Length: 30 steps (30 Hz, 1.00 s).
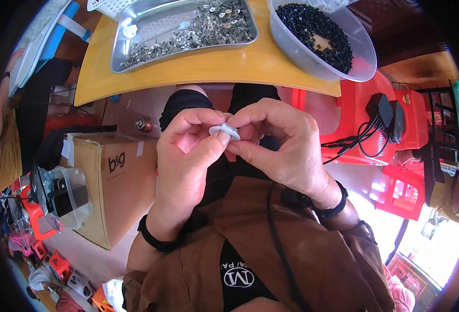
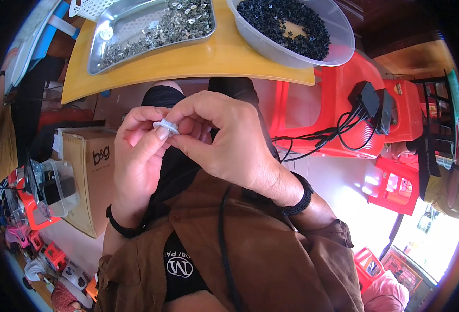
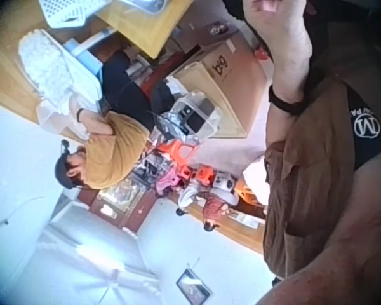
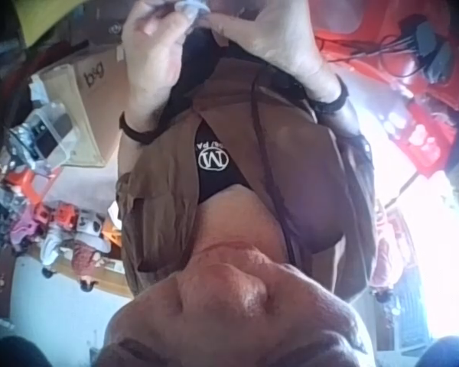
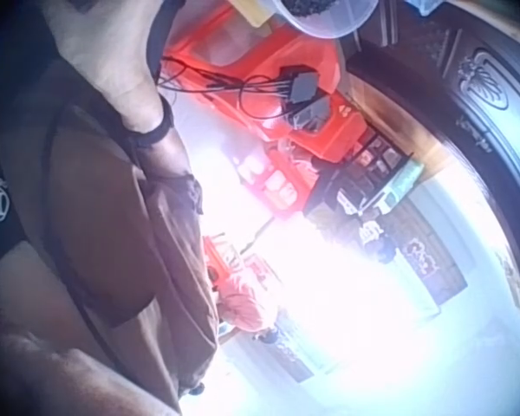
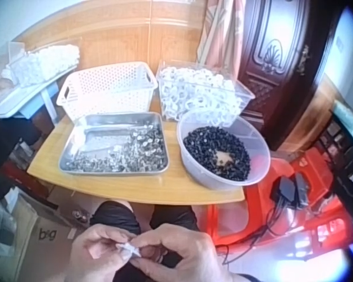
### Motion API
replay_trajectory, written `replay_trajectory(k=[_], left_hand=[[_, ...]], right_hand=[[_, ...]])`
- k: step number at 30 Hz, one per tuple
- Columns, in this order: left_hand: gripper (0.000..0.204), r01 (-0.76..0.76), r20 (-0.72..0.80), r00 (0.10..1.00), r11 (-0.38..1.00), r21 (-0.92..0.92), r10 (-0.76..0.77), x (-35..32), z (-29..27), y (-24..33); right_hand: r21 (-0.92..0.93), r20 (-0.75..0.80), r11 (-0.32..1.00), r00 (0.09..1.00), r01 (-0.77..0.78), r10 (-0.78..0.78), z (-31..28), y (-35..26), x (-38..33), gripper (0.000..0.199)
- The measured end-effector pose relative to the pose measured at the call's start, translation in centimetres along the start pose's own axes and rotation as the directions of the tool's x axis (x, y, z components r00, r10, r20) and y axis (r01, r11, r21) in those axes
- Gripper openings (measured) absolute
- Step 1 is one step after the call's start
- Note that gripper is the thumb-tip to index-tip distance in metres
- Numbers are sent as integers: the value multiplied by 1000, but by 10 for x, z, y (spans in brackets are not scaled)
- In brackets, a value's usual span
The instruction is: Assembling small plastic components by inserting metal pins and black plastic stubs into a white plastic housing.
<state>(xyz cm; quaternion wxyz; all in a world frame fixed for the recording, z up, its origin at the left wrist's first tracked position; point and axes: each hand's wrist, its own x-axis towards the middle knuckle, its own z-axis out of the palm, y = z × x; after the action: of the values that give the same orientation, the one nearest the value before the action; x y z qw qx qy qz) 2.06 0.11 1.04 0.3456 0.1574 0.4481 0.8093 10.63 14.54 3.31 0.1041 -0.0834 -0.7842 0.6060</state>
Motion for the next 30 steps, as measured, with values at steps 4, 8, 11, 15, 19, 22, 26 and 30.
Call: replay_trajectory(k=[4,8,11,15,19,22,26,30], left_hand=[[16,83,17,996,996,-24,-83,1,-3,-1],[21,132,-33,991,990,45,-130,0,3,6],[26,120,-14,993,987,102,-120,-3,2,8],[27,1,-6,1000,988,152,0,-4,10,4],[29,-53,45,998,983,174,45,-5,7,3],[29,-91,51,995,976,198,82,-6,7,2],[30,-204,114,978,929,307,177,-7,8,-1],[30,-207,106,978,907,366,180,-6,8,-2]], right_hand=[[5,-5,1000,1000,-8,8,1,3,-3,25],[158,-155,987,988,37,-13,3,10,-2,21],[202,-171,979,985,34,1,1,11,0,19],[245,-176,968,984,47,-3,1,14,1,17],[217,-168,975,986,50,-13,-1,10,1,17],[169,-151,978,984,124,-99,-1,11,1,15],[446,-69,893,992,-66,107,-4,6,3,14],[432,-81,894,981,-124,175,-2,2,3,17]])
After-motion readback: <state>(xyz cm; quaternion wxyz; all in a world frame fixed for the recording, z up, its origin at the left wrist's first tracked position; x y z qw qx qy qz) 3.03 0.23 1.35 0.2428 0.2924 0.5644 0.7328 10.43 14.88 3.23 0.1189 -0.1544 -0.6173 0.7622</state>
